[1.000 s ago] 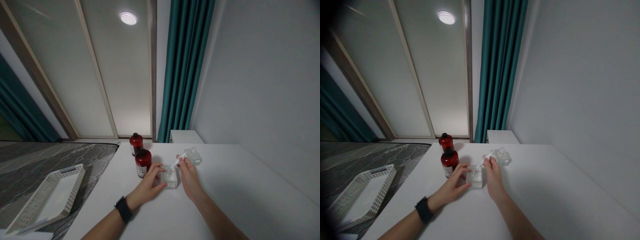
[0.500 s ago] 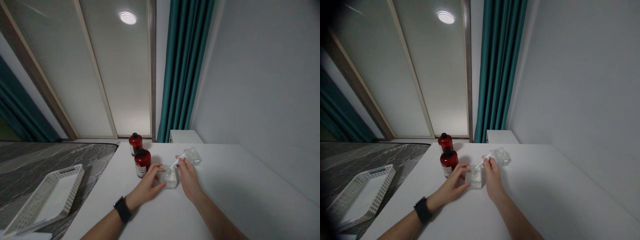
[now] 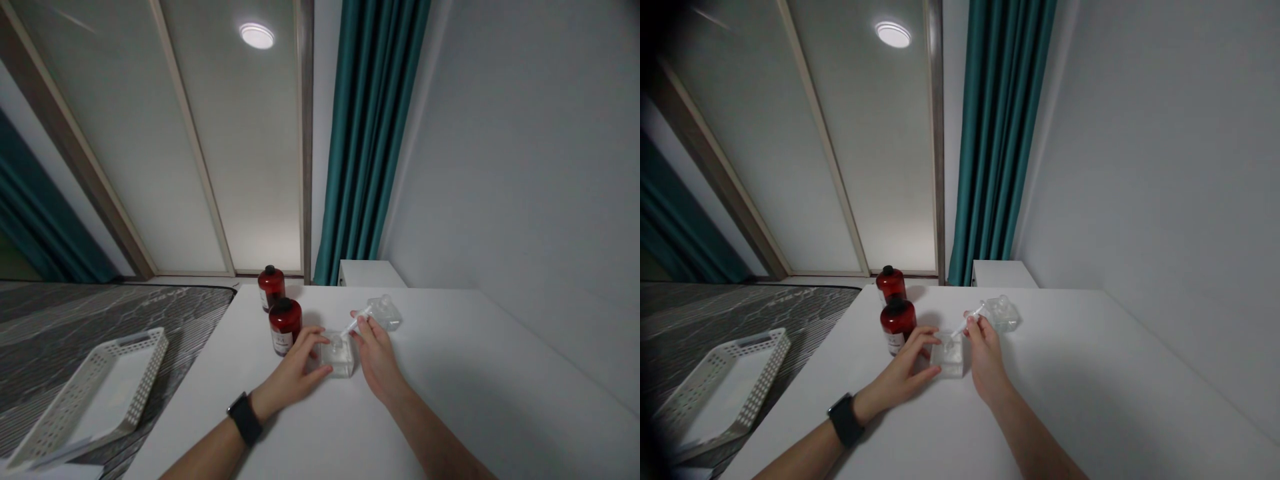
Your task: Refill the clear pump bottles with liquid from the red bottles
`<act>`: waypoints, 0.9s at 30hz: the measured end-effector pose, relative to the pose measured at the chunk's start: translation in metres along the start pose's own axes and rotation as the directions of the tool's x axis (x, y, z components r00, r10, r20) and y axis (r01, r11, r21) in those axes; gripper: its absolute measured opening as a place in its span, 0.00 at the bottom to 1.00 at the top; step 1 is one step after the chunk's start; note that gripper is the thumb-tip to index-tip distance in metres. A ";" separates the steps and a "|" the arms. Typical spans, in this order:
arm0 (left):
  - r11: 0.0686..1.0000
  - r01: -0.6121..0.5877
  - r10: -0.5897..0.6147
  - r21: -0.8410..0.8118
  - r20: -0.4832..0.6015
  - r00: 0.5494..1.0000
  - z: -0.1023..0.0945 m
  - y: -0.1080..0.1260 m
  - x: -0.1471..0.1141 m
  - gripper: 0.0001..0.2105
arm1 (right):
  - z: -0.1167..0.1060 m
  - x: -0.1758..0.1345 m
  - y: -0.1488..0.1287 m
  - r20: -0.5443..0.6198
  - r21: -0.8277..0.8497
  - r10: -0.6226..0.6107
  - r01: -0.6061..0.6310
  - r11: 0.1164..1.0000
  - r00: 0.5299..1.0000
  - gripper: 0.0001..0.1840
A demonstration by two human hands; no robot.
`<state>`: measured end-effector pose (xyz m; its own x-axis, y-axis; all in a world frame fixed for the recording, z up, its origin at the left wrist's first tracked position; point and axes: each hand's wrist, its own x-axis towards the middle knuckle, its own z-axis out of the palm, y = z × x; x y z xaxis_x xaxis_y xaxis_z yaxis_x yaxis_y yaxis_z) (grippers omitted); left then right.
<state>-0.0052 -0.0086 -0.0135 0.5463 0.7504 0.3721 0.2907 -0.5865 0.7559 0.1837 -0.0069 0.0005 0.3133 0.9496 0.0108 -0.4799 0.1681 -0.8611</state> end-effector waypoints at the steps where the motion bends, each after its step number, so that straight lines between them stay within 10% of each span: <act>1: 1.000 -0.001 0.001 0.001 0.000 1.000 0.000 0.000 0.000 0.16 | 0.000 0.000 -0.001 0.007 -0.001 0.007 -0.007 1.000 1.000 0.21; 27: 1.000 0.003 -0.003 0.003 -0.003 1.000 -0.002 0.003 -0.001 0.16 | -0.001 -0.003 0.001 0.020 -0.048 -0.018 0.019 0.999 1.000 0.20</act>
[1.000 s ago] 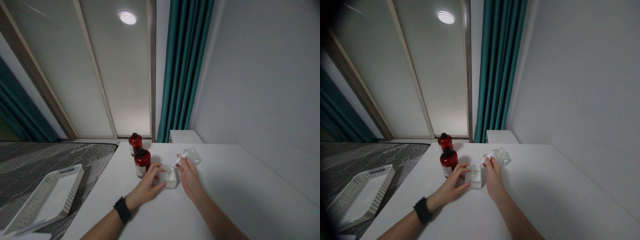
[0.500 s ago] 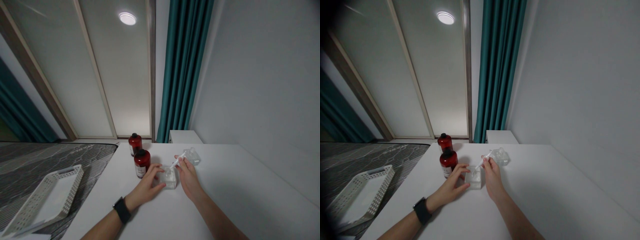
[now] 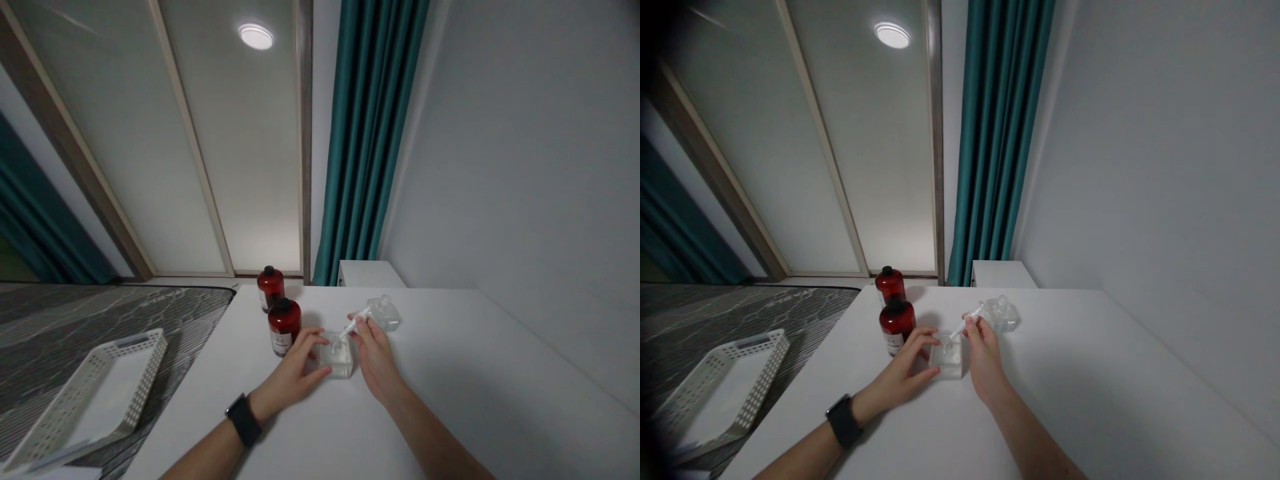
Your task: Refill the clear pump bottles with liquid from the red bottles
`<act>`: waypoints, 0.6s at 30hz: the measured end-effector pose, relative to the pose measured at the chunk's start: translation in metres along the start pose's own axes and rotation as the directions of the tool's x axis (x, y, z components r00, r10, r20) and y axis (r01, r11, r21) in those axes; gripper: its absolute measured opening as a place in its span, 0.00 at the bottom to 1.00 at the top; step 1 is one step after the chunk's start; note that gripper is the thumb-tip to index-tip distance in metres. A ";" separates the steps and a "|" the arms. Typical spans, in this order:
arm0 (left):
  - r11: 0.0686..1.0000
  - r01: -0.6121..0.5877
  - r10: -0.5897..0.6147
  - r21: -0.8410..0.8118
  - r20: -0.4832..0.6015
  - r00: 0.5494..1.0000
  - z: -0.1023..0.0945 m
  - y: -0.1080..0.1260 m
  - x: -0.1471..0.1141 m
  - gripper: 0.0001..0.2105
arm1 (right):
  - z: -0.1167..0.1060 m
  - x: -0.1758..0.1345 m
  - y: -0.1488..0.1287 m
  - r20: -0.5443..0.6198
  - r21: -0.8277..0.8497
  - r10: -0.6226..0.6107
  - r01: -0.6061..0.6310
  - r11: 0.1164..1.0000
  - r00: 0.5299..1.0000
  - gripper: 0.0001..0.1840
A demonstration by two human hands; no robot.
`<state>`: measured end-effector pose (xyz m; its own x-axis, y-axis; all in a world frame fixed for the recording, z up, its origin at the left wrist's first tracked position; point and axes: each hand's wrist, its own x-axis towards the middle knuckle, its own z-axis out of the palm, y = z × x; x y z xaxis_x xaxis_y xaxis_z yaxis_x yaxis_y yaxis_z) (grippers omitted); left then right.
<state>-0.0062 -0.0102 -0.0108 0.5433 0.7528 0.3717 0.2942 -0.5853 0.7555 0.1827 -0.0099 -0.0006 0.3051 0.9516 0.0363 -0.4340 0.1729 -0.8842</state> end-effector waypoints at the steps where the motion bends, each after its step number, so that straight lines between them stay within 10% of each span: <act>1: 1.000 0.001 -0.001 0.000 0.000 1.000 0.000 0.000 0.000 0.16 | 0.000 0.000 0.000 0.002 -0.004 0.004 -0.004 1.000 1.000 0.20; 18: 1.000 0.004 -0.004 0.005 0.007 1.000 -0.001 -0.001 -0.001 0.16 | -0.003 0.006 -0.003 -0.087 0.056 -0.029 0.034 0.998 0.996 0.17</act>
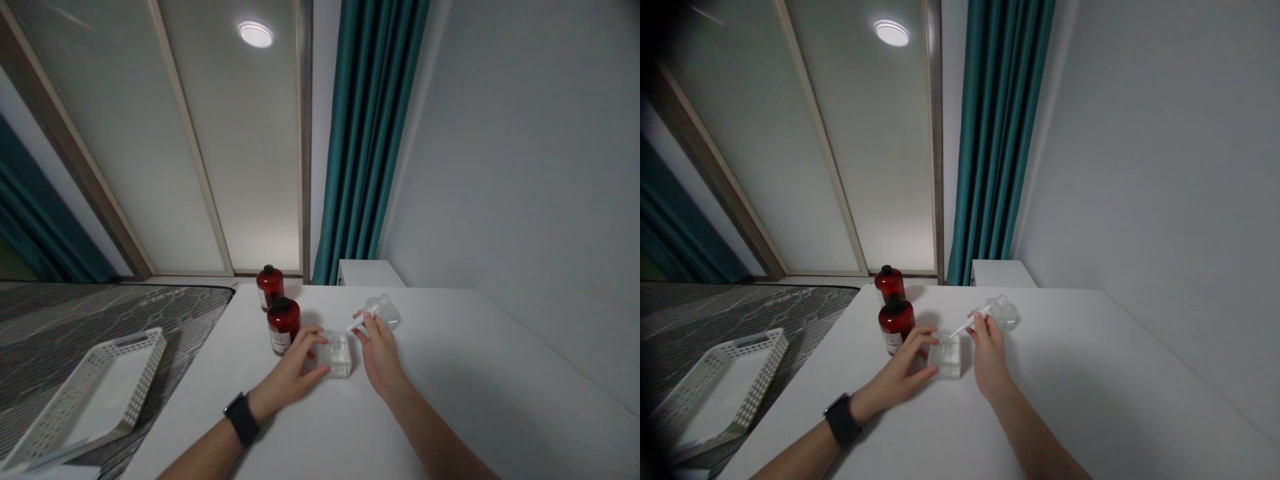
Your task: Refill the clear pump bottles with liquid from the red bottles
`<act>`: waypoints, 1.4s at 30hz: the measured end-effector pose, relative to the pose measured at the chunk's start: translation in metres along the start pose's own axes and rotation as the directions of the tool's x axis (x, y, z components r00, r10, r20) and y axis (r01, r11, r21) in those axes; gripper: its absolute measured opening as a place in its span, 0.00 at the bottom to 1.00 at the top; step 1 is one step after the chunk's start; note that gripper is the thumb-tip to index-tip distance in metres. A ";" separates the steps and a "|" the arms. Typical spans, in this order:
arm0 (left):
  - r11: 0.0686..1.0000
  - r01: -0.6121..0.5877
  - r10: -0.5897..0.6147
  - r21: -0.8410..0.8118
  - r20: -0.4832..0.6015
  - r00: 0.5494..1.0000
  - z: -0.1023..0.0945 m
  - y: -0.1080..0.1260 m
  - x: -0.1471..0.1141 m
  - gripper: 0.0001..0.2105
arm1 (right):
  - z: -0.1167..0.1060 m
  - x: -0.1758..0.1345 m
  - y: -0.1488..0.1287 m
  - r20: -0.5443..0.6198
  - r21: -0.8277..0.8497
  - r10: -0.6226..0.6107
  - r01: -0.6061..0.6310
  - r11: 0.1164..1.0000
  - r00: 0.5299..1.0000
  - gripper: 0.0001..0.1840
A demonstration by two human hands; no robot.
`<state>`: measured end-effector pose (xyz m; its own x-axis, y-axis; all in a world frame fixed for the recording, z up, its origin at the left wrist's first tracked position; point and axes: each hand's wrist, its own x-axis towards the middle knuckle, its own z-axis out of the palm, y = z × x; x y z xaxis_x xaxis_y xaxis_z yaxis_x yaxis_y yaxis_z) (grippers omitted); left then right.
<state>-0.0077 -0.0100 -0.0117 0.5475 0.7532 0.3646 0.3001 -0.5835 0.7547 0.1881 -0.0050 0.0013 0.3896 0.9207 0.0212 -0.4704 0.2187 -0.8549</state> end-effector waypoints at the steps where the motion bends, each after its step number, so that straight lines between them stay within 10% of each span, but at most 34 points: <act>1: 1.000 0.000 0.000 -0.002 -0.002 1.000 0.000 0.000 0.000 0.16 | 0.000 0.000 -0.001 -0.002 0.002 -0.005 0.005 1.000 1.000 0.16; 24: 1.000 0.001 -0.001 0.007 0.007 1.000 -0.001 0.000 0.001 0.16 | -0.013 0.016 -0.015 0.077 -0.146 -0.130 0.140 0.979 0.989 0.18; 29: 1.000 0.004 -0.004 0.008 0.014 1.000 0.000 -0.002 0.000 0.16 | -0.036 0.034 -0.012 0.306 -0.616 -0.194 0.350 0.706 0.932 0.20; 42: 1.000 0.008 -0.009 0.014 0.019 1.000 0.001 -0.005 0.001 0.15 | -0.043 0.032 -0.018 0.485 -0.711 -0.266 0.553 0.434 0.833 0.17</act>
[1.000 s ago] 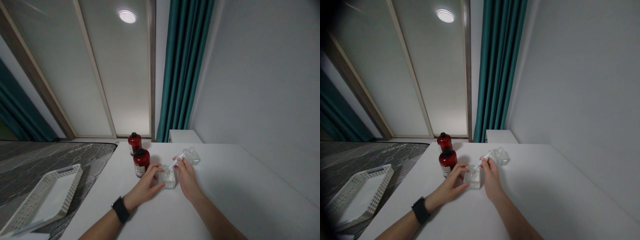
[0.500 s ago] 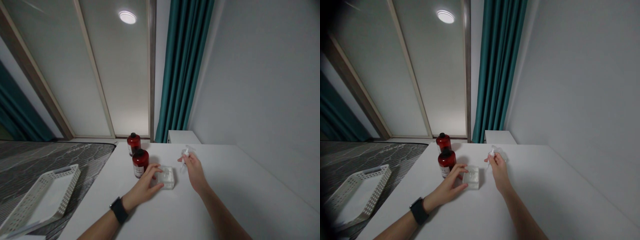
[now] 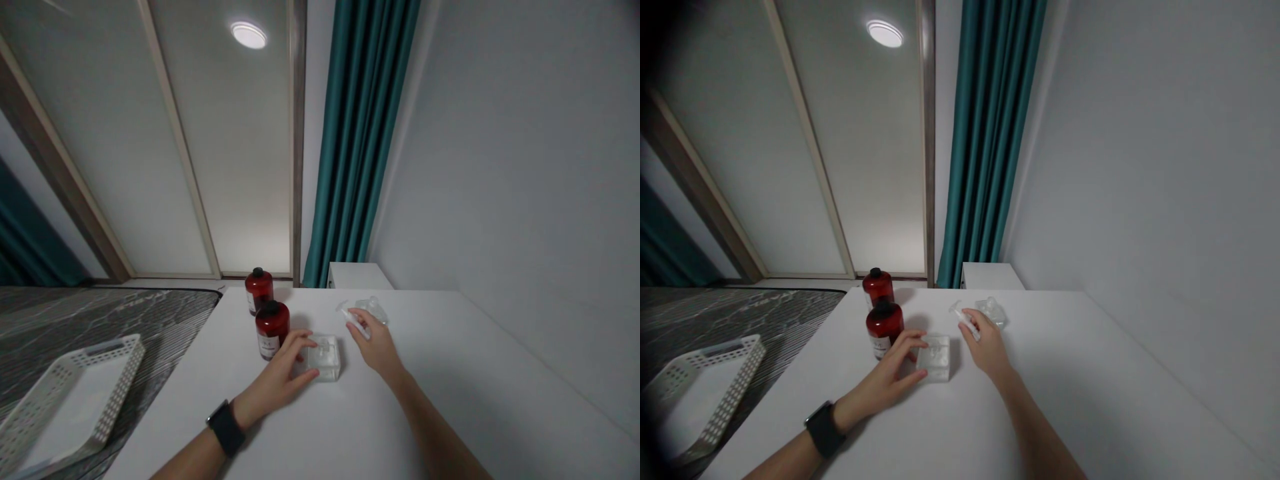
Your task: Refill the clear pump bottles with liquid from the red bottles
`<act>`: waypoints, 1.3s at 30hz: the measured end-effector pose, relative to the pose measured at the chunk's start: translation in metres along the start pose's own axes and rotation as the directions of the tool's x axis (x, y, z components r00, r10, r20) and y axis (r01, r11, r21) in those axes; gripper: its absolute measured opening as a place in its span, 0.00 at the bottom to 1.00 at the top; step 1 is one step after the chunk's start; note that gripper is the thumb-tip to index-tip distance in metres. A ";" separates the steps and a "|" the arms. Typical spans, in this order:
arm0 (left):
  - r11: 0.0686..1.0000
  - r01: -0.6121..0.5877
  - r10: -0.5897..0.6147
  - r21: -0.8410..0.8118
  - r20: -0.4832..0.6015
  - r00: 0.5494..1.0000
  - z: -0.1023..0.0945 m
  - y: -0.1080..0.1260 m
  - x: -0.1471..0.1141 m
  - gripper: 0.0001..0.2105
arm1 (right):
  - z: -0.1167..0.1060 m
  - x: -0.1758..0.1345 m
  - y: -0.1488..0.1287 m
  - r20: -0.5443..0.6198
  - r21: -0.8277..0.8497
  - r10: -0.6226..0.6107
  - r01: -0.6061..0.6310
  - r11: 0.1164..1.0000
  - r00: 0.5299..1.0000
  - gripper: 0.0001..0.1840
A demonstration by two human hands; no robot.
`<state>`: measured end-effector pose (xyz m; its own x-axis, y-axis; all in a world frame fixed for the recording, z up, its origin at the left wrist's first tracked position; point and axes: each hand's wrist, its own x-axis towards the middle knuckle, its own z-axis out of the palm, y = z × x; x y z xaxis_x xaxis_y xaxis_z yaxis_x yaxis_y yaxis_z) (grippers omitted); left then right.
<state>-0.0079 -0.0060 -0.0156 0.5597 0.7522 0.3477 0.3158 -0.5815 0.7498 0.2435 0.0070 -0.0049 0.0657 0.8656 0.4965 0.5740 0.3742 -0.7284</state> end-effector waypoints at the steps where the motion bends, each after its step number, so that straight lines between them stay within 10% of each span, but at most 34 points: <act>1: 1.000 0.000 0.000 0.002 0.001 1.000 0.000 0.000 0.000 0.15 | -0.005 0.002 -0.001 -0.038 -0.017 -0.019 0.018 1.000 0.999 0.17; 7: 1.000 0.007 -0.007 0.012 0.000 1.000 -0.001 0.002 -0.001 0.15 | -0.016 0.006 0.007 -0.199 -0.097 -0.059 0.040 0.994 0.978 0.18; 16: 0.999 0.003 -0.002 0.033 -0.018 1.000 0.000 0.004 -0.001 0.15 | 0.026 -0.006 0.016 -0.008 -0.124 -0.010 0.009 0.992 1.000 0.16; 39: 1.000 0.022 -0.022 0.019 -0.006 1.000 -0.001 0.008 0.000 0.15 | 0.019 0.012 0.059 0.083 -0.497 0.029 0.016 0.867 0.996 0.11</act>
<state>-0.0058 -0.0106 -0.0088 0.5483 0.7664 0.3347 0.3422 -0.5708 0.7464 0.2629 0.0455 -0.0513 0.0147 0.9005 0.4346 0.9048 0.1730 -0.3891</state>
